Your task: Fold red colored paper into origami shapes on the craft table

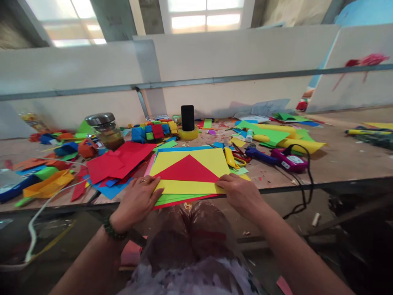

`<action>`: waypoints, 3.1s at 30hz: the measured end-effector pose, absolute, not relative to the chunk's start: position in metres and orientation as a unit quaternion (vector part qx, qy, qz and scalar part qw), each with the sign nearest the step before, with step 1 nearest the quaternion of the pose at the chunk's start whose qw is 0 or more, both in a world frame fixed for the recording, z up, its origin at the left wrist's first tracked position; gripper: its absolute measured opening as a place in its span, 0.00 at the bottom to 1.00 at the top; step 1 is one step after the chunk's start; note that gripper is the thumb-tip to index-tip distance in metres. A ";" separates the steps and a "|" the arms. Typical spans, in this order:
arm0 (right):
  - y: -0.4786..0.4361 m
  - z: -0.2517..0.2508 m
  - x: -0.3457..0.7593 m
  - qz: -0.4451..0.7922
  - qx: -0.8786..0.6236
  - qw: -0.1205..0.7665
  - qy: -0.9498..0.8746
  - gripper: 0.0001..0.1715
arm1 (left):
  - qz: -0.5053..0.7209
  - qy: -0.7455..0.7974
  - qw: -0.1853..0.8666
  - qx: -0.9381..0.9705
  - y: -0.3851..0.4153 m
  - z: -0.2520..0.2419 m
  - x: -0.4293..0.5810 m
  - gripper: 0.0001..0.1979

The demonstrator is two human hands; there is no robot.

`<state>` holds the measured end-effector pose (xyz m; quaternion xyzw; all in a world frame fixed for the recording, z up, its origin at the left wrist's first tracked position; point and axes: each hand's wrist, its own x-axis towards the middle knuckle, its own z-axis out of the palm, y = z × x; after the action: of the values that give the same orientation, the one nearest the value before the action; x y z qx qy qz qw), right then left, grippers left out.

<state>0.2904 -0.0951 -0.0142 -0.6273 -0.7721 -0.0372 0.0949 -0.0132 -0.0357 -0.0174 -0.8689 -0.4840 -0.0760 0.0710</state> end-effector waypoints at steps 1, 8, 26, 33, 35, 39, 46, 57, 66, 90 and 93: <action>-0.096 -0.015 0.291 -0.036 -0.629 0.104 -0.770 0.25 | -0.074 -0.493 0.079 -0.863 -0.036 -0.016 -0.018 0.23; -0.095 -0.016 0.285 -0.054 -0.639 0.128 -0.757 0.21 | -0.128 -0.547 0.064 -0.825 -0.009 0.006 -0.015 0.24; -0.108 0.009 0.244 -0.204 -0.544 0.360 -0.730 0.23 | -0.318 -0.477 -0.128 -0.809 -0.033 0.010 0.007 0.10; -0.092 0.033 0.217 -0.320 -0.433 0.349 -0.767 0.07 | -0.320 -0.455 -0.044 -0.830 -0.071 0.017 0.012 0.08; -0.089 0.032 0.220 -0.331 -0.424 0.353 -0.766 0.05 | -0.314 -0.459 -0.071 -0.828 -0.076 0.016 0.012 0.07; -0.089 0.030 0.227 -0.340 -0.413 0.370 -0.759 0.07 | -0.306 -0.445 -0.160 -0.826 -0.081 0.015 0.011 0.10; -0.094 0.043 0.221 -0.356 -0.366 0.296 -0.807 0.08 | -0.340 -0.380 -0.350 -0.786 -0.078 0.022 0.010 0.25; -0.093 0.041 0.230 -0.354 -0.273 0.392 -0.804 0.09 | -0.443 -0.371 -0.485 -0.656 -0.037 -0.004 0.008 0.38; -0.084 -0.009 0.275 -0.291 -0.400 0.346 -0.797 0.10 | -0.381 -0.476 -0.016 -0.792 -0.027 -0.018 -0.011 0.38; -0.053 0.004 0.278 0.093 -0.724 0.167 -0.663 0.23 | -0.211 -0.503 -0.093 -0.833 0.028 -0.012 0.013 0.32; -0.051 0.003 0.279 0.096 -0.739 0.144 -0.652 0.25 | -0.214 -0.495 -0.124 -0.833 0.031 -0.017 0.011 0.35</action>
<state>0.2788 -0.0507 0.0029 -0.7386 -0.6517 0.0959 0.1436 0.0109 0.0309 -0.0175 -0.8331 -0.4950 -0.2136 -0.1240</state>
